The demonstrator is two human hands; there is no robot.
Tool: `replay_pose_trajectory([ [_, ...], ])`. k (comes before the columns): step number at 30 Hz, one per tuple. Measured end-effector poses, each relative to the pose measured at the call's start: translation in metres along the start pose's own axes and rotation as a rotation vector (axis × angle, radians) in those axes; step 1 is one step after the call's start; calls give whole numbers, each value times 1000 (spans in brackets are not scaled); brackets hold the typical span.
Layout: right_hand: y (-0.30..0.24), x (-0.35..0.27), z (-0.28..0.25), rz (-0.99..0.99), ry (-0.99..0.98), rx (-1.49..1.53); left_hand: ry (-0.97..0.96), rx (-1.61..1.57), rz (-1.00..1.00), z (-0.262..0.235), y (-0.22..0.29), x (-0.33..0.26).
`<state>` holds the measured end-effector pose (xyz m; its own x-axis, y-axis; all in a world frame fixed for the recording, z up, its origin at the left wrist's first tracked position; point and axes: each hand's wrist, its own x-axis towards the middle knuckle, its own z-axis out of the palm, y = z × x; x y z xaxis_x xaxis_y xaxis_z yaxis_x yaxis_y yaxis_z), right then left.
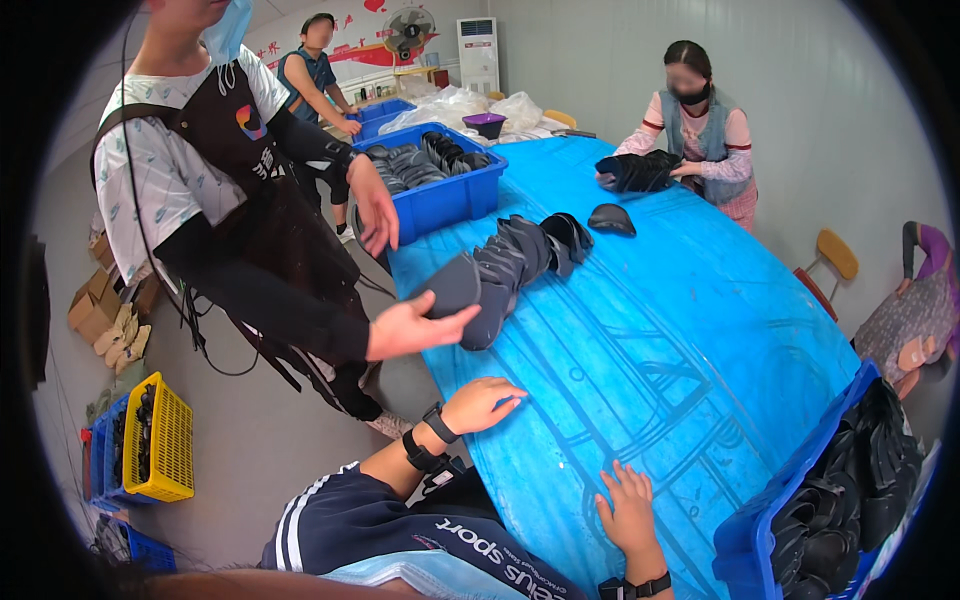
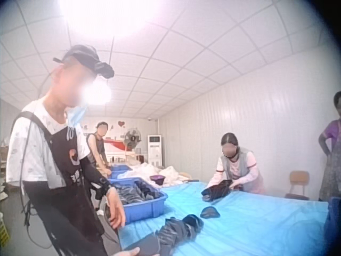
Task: The person is sorting and arranging dark shoe upper components on a table in a manufacturing setting.
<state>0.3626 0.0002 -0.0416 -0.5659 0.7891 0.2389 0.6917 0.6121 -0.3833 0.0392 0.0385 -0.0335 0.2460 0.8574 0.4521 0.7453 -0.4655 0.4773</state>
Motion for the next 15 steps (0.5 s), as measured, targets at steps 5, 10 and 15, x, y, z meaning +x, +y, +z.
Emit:
replay_pose_trajectory([
  [5,-1,1,0,1,8,13,-17,-9,-11,1,-1,-1],
  [10,0,-4,-1,8,28,14,-21,-14,18,7,-1,-4],
  [15,2,-3,1,-6,-6,13,-20,-12,13,8,-7,-5],
])
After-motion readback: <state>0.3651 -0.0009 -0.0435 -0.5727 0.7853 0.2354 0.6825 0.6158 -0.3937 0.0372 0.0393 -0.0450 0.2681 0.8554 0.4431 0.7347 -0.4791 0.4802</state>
